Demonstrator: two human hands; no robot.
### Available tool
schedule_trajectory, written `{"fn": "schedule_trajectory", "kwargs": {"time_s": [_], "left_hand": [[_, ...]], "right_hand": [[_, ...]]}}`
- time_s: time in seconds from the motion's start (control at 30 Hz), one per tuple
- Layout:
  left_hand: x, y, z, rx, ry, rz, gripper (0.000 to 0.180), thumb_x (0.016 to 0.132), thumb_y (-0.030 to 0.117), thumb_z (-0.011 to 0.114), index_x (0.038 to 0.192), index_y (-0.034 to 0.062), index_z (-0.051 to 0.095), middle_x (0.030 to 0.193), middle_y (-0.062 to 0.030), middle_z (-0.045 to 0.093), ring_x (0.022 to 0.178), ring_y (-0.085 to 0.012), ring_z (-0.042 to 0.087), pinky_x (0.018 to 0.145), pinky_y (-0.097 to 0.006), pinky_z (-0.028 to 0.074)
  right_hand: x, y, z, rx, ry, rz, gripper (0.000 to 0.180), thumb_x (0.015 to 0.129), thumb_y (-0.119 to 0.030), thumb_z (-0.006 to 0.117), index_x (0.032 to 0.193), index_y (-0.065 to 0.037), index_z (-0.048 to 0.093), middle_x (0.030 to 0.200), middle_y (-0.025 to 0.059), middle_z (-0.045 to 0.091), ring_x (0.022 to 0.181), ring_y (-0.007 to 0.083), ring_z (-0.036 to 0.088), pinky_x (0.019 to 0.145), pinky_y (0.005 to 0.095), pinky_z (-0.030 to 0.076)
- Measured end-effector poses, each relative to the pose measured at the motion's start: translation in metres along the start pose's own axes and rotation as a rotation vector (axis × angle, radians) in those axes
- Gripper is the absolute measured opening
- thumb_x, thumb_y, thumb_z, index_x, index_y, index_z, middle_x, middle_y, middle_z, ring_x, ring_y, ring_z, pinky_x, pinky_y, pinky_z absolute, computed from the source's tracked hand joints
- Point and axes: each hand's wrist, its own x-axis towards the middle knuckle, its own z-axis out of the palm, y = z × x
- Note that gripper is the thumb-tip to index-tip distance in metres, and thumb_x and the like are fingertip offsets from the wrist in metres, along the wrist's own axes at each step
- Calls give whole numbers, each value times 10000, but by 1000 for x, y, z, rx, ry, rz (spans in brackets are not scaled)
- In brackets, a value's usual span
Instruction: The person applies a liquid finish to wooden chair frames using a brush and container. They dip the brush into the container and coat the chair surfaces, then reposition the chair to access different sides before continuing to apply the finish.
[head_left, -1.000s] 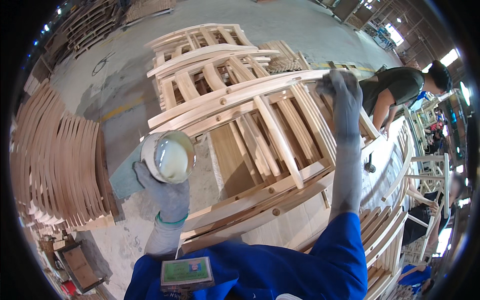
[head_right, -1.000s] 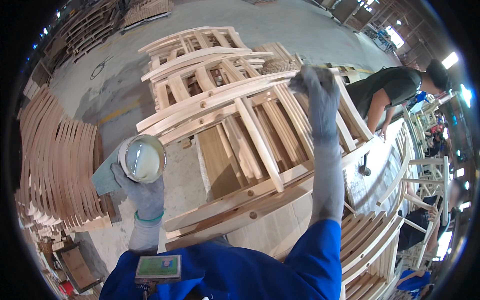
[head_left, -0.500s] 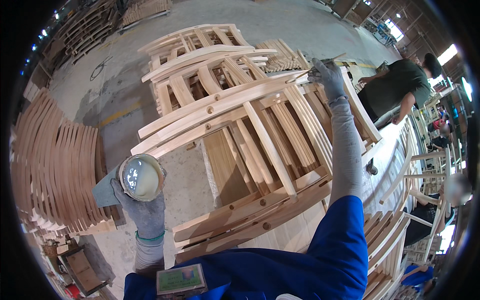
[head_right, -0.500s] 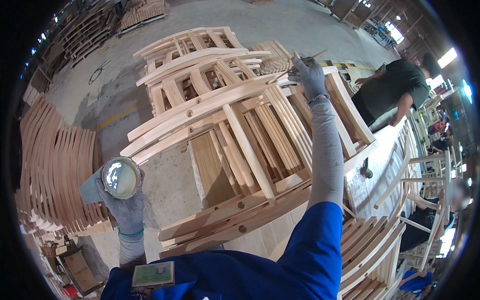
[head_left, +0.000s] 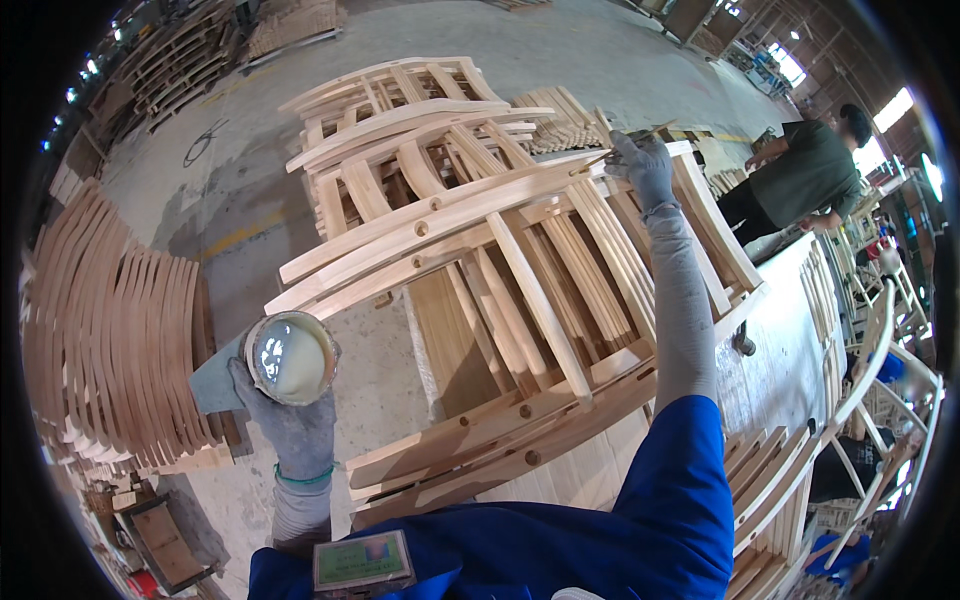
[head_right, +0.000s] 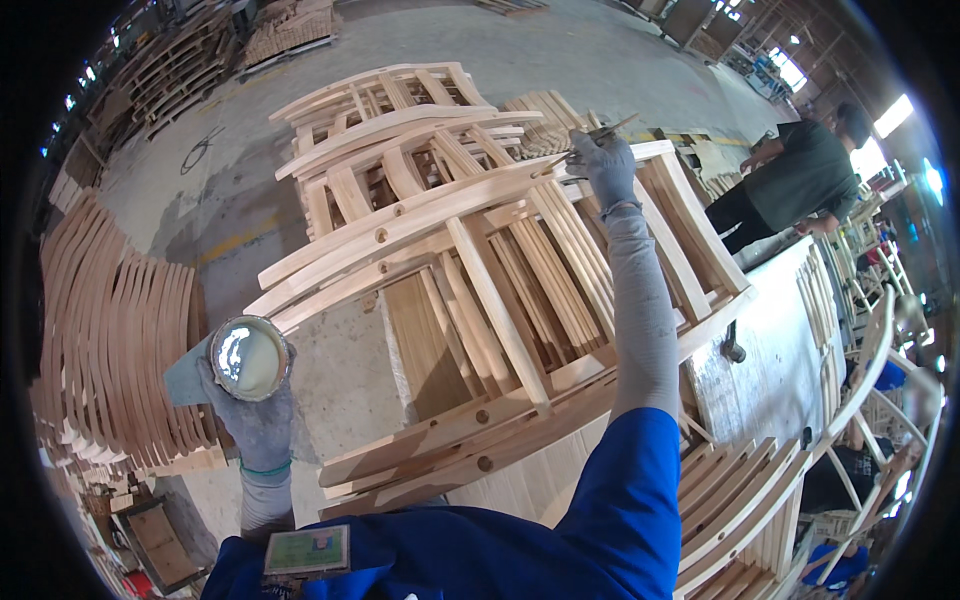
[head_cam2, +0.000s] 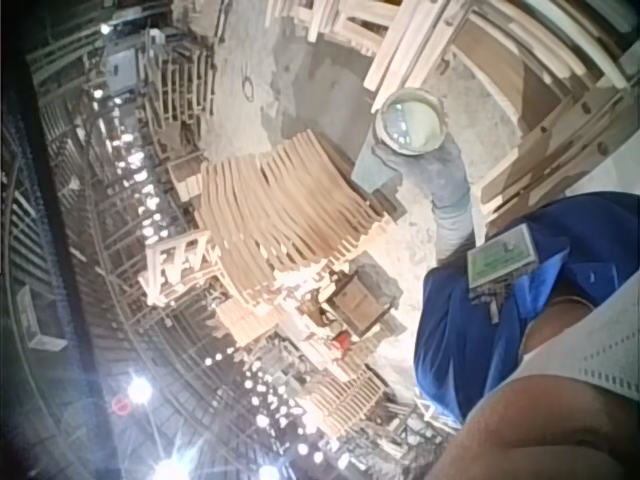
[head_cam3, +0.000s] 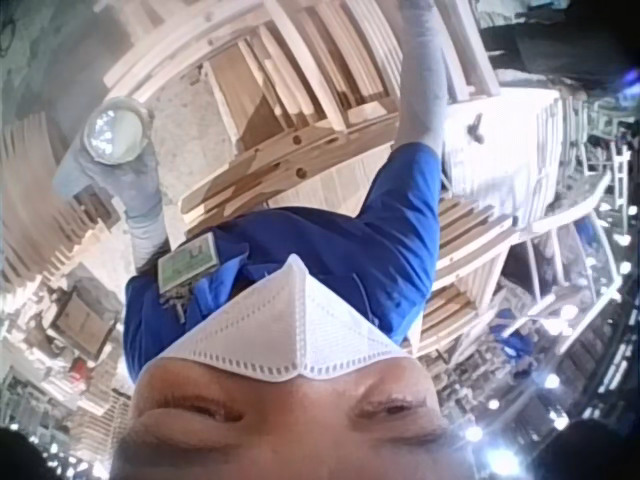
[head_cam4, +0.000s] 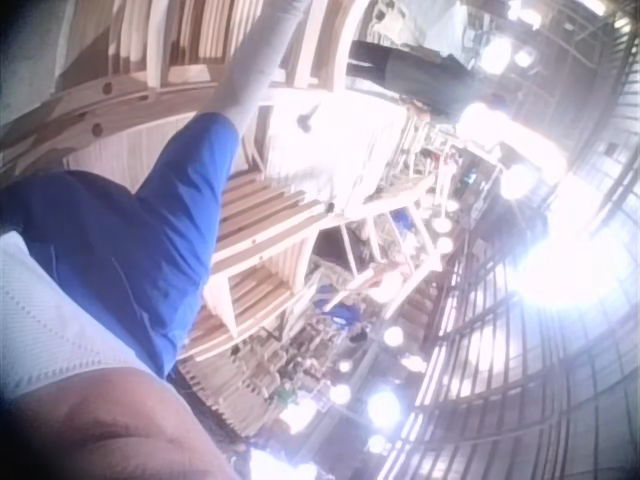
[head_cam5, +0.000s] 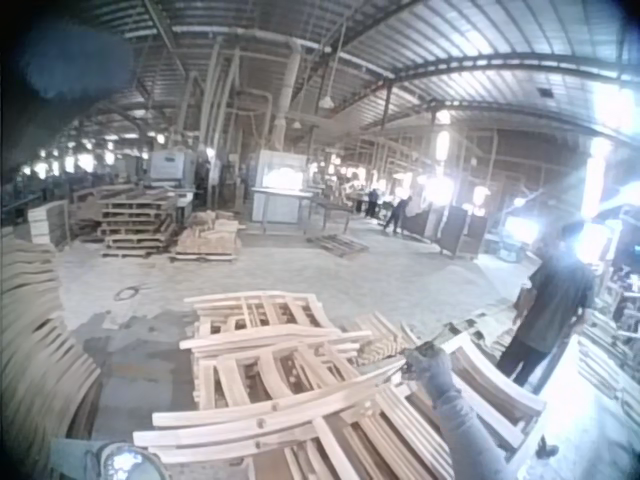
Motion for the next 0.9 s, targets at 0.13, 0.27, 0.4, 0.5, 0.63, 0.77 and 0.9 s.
{"fn": "schedule_trajectory", "kwargs": {"time_s": [0.13,0.27,0.4,0.5,0.63,0.77,0.9], "left_hand": [[3,2,-4,-151,17,-71,347,960,290,376,1265,127,348,1247,-62,382,1127,-247,431,923,-477,441],[0,-4,-5,-25,99,-45,353,959,311,370,1264,133,359,1248,-62,391,1129,-245,437,934,-481,429],[1,0,0,-176,95,-110,384,960,385,317,1245,140,402,1232,-66,421,1131,-237,446,949,-488,399],[5,5,-2,-525,108,-278,399,959,404,306,1240,142,412,1230,-75,432,1131,-238,452,955,-489,388],[1,4,-2,193,31,-18,412,956,406,313,1263,139,377,1255,-90,417,1144,-261,447,961,-492,392],[0,10,4,135,28,-10,404,955,384,338,1282,149,353,1267,-96,408,1159,-268,436,967,-490,391],[1,20,8,-227,17,-88,471,882,209,518,1296,112,314,1264,-117,401,1161,-265,431,970,-487,388]], "right_hand": [[0,6,-9,-369,-33,-301,222,807,-188,654,888,17,625,754,58,628,650,99,578,590,235,466],[-11,-1,4,-210,-131,-173,178,820,-156,639,907,-1,629,775,43,635,693,92,575,623,232,461],[-14,-7,-6,-304,-2,-236,188,798,-173,663,863,2,637,692,27,622,628,96,534,582,240,431],[-17,-1,6,-101,-68,-296,190,785,-148,679,903,-5,640,720,20,629,648,90,528,604,236,435],[-25,-8,26,-208,-61,-263,193,777,-149,684,897,-4,643,773,31,643,671,99,566,620,240,452],[-7,-2,-15,-290,-20,-236,177,776,-151,660,842,12,645,740,37,630,668,106,585,618,239,467],[-32,-15,-35,-226,-34,-480,132,758,-80,644,818,37,638,744,49,612,669,112,589,628,213,488]]}}
